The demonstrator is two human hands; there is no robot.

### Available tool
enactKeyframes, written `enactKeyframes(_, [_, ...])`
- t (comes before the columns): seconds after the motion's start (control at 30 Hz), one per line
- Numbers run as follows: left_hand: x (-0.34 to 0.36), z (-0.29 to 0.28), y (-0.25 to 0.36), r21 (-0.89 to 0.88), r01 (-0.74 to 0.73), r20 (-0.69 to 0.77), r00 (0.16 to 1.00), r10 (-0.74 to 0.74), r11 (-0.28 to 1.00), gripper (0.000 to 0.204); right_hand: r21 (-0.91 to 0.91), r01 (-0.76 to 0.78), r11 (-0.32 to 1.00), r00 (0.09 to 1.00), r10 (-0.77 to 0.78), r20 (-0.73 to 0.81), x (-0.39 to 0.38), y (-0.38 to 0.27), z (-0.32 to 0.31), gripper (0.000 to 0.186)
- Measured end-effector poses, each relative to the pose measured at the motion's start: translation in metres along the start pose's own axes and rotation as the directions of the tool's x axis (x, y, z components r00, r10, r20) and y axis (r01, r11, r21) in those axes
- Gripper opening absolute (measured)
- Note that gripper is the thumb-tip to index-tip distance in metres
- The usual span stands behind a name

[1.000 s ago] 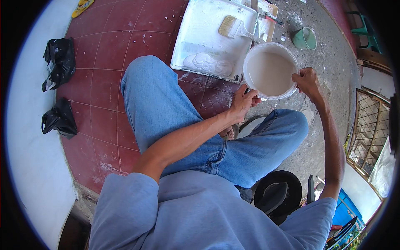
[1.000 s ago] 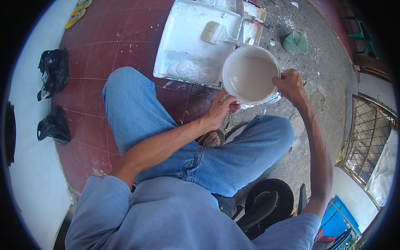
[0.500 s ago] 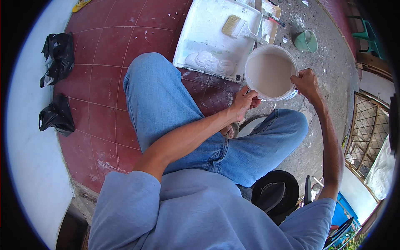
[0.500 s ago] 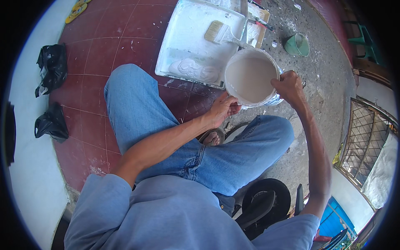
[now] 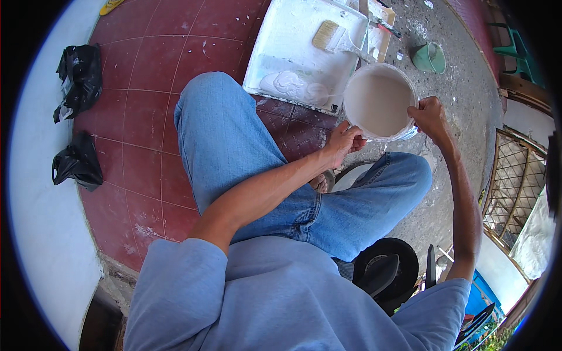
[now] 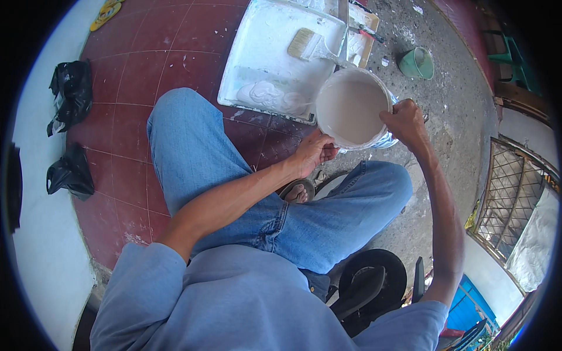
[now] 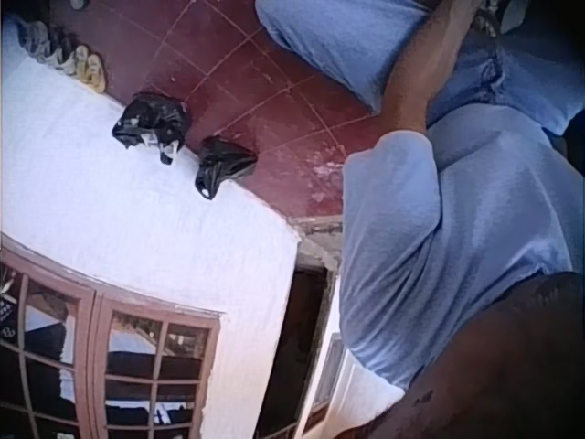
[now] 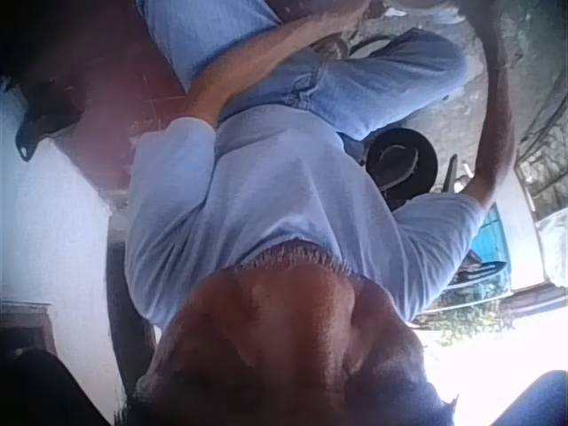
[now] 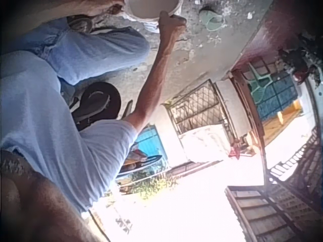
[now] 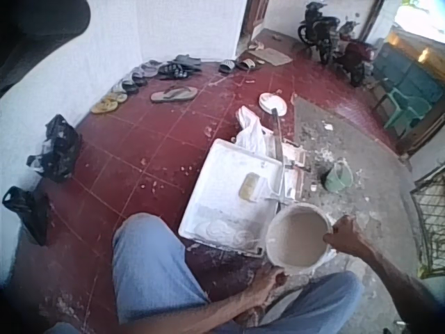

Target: The person pours paint from a small bucket into a paint tray and stirs the mixture inside the tray using a tool.

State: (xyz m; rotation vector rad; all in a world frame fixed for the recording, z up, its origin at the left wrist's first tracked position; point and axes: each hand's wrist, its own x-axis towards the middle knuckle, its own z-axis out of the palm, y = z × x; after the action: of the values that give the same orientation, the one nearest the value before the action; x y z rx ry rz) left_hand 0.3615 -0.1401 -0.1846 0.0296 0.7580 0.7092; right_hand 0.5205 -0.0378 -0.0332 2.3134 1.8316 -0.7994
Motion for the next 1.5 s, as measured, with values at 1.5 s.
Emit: enactKeyframes(1.5, [-0.007, 0.037, 0.034, 0.225, -0.127, 0.164, 0.982, 0.091, 0.966, 0.051, 0.476, -0.208, 0.855, 0.978, 0.178, 0.108, 0.01, 0.079, -0.012, 0.019])
